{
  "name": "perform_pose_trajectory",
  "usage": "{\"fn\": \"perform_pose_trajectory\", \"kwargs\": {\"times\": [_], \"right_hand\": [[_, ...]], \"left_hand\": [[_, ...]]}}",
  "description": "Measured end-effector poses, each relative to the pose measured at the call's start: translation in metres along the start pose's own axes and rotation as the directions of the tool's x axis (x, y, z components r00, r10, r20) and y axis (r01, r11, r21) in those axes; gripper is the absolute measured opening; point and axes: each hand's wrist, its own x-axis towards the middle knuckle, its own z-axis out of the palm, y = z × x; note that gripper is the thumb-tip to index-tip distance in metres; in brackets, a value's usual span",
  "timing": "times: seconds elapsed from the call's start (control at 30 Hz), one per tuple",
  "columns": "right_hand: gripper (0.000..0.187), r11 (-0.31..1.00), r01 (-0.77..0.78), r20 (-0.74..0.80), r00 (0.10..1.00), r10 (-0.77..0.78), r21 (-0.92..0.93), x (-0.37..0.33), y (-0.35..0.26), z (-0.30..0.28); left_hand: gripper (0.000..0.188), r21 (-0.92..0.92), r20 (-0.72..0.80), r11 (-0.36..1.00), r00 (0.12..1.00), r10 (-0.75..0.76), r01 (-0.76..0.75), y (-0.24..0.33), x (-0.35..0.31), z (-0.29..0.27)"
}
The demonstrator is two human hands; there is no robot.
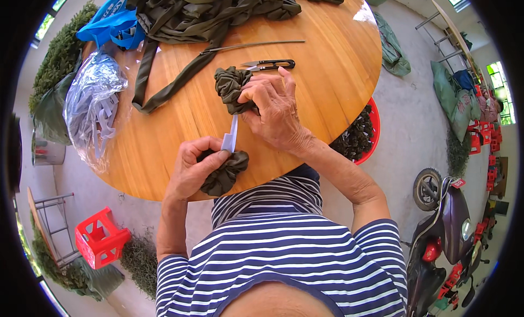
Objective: The person assembles camouflage netting bands by gathering green fabric strips, threading a white elastic band through them, and securing the assembly with a metal clip. The person uses a knife to trim excess elastic and places finished bands into a red bucket.
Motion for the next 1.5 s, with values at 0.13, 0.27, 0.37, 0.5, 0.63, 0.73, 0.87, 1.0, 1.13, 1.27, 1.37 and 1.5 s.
{"fn": "perform_pose_trajectory", "kwargs": {"times": [0.13, 0.27, 0.37, 0.5, 0.63, 0.73, 0.87, 1.0, 1.13, 1.27, 1.37, 1.5], "right_hand": [[0.034, 0.998, -0.031, 0.117, 0.992, 0.036, -0.048, 0.001, -0.005, -0.003], [0.037, 0.997, 0.038, 0.105, 0.994, -0.031, -0.06, 0.005, -0.013, -0.004], [0.028, 0.974, 0.223, 0.079, 0.972, -0.22, -0.03, 0.002, -0.012, 0.001], [0.015, 0.955, 0.296, 0.112, 0.949, -0.295, 0.01, 0.0, -0.005, 0.003], [0.013, 0.974, 0.226, 0.127, 0.967, -0.221, -0.026, 0.003, 0.002, 0.004], [0.016, 0.99, 0.136, 0.09, 0.987, -0.133, -0.033, 0.009, 0.003, 0.003], [0.014, 0.993, 0.118, 0.061, 0.991, -0.118, 0.005, 0.009, 0.003, 0.007], [0.014, 0.989, 0.147, 0.051, 0.988, -0.147, 0.004, 0.008, 0.003, 0.009], [0.014, 0.989, 0.15, 0.085, 0.985, -0.151, 0.019, 0.007, 0.004, 0.007], [0.013, 0.994, 0.088, 0.113, 0.989, -0.095, 0.065, 0.01, 0.007, 0.004], [0.013, 0.999, -0.021, 0.1, 0.995, 0.017, 0.031, 0.008, 0.008, 0.005], [0.014, 0.997, -0.08, 0.079, 0.994, 0.081, -0.016, 0.01, 0.015, 0.004]], "left_hand": [[0.011, -0.061, -0.041, 0.997, 0.998, -0.051, 0.049, 0.004, 0.0, -0.01], [0.013, -0.091, -0.08, 0.993, 0.993, -0.083, 0.076, 0.003, -0.001, -0.013], [0.013, -0.117, -0.113, 0.992, 0.992, -0.059, 0.046, 0.003, -0.001, -0.009], [0.012, -0.048, -0.056, 0.999, 0.998, -0.024, 0.022, 0.0, 0.001, -0.007], [0.011, 0.062, 0.049, 0.996, 0.997, -0.062, 0.059, -0.001, -0.001, -0.011], [0.012, 0.07, 0.093, 0.996, 0.994, -0.058, 0.052, 0.003, 0.0, -0.014], [0.012, -0.041, 0.144, 0.993, 0.983, 0.114, -0.109, -0.009, 0.006, -0.016], [0.01, -0.299, 0.158, 0.953, 0.987, -0.004, 0.052, -0.006, 0.007, -0.015], [0.01, -0.362, 0.196, 0.927, 0.98, -0.025, 0.096, -0.005, 0.008, -0.014], [0.011, -0.384, 0.215, 0.9, 0.968, -0.13, 0.206, -0.005, 0.006, -0.016], [0.011, -0.297, 0.286, 0.932, 0.951, -0.121, 0.207, -0.005, 0.002, -0.022], [0.012, -0.252, 0.38, 0.947, 0.92, -0.093, 0.199, -0.006, 0.001, -0.023]]}}
